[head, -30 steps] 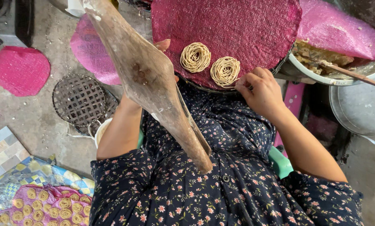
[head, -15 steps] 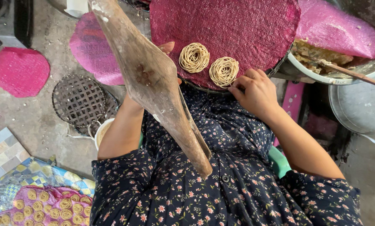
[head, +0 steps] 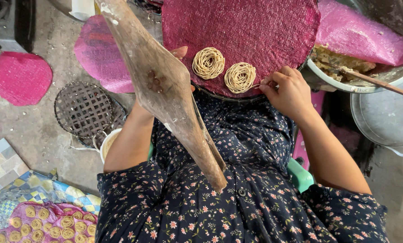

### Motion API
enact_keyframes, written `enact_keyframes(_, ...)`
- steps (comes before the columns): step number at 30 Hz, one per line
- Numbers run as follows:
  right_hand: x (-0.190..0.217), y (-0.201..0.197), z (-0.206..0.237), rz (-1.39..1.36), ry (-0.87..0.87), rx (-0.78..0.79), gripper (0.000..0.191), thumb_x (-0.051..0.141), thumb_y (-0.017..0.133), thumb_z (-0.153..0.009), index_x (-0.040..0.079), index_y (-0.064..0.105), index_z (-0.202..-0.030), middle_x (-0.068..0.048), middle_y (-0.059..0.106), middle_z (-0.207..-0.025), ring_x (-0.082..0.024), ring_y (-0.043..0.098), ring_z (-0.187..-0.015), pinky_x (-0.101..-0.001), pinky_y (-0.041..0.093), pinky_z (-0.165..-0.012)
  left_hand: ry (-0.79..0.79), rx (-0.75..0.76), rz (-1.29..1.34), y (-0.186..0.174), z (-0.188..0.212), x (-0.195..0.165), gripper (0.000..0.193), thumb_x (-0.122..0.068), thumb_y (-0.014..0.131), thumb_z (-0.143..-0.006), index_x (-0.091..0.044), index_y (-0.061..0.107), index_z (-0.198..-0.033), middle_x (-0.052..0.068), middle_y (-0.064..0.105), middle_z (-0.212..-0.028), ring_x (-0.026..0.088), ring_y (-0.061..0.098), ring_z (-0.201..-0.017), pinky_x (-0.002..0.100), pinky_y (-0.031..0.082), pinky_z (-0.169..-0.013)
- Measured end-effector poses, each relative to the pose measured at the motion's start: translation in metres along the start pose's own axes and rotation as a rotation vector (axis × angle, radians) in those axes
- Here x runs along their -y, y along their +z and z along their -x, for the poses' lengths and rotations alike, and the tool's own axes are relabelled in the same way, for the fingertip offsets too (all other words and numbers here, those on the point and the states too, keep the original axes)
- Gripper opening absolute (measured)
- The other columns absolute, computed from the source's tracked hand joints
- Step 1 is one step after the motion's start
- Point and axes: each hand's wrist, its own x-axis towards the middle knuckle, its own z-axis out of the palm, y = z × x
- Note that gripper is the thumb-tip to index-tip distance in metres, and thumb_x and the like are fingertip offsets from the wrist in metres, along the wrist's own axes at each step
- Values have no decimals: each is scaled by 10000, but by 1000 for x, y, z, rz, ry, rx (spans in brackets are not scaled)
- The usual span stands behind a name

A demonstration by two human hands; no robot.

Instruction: The person sits on the floor and uses a large wooden lever press to extrude dough into noodle strands, coiling them into round nests on a red tray. They scoop dough from a bucket into the press, press the lever, detach the strands by hand, and repeat for multiple nests.

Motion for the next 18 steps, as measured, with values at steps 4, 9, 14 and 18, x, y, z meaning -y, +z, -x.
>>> enact_keyframes(4,5,2,-4,23,-5,23,206,315,806,-844,123,752,-898,-76,638,-916,-312,625,-1004,-432,520,-837,2,1,-9,-1,0,-2,383,-337,867,-854,-131,708,-1135,106,743,-1089,246,741,-993,391,602,-879)
enact_keyframes(9,9,-2,-11,8,-33,-50,195,305,787,-919,114,754,-931,-90,618,-920,-319,615,-999,-443,509,-835,3,7,-14,0,1,-4,377,-334,870,-847,-129,710,-1120,109,744,-1066,252,741,-972,392,604,-862)
enact_keyframes(14,2,-9,-15,-66,-58,-170,207,278,802,-978,78,751,-970,-90,597,-904,-282,603,-930,-431,495,-802,16,11,-33,2,3,-2,371,-332,873,-841,-127,711,-1105,112,745,-1043,258,741,-950,393,605,-845)
enact_keyframes(18,-44,-27,-13,-171,50,-269,137,141,810,-1009,53,734,-936,-43,619,-992,-155,583,-866,-308,495,-755,28,18,-84,-1,8,-1,367,-330,876,-836,-125,713,-1092,114,746,-1025,263,741,-933,395,606,-831)
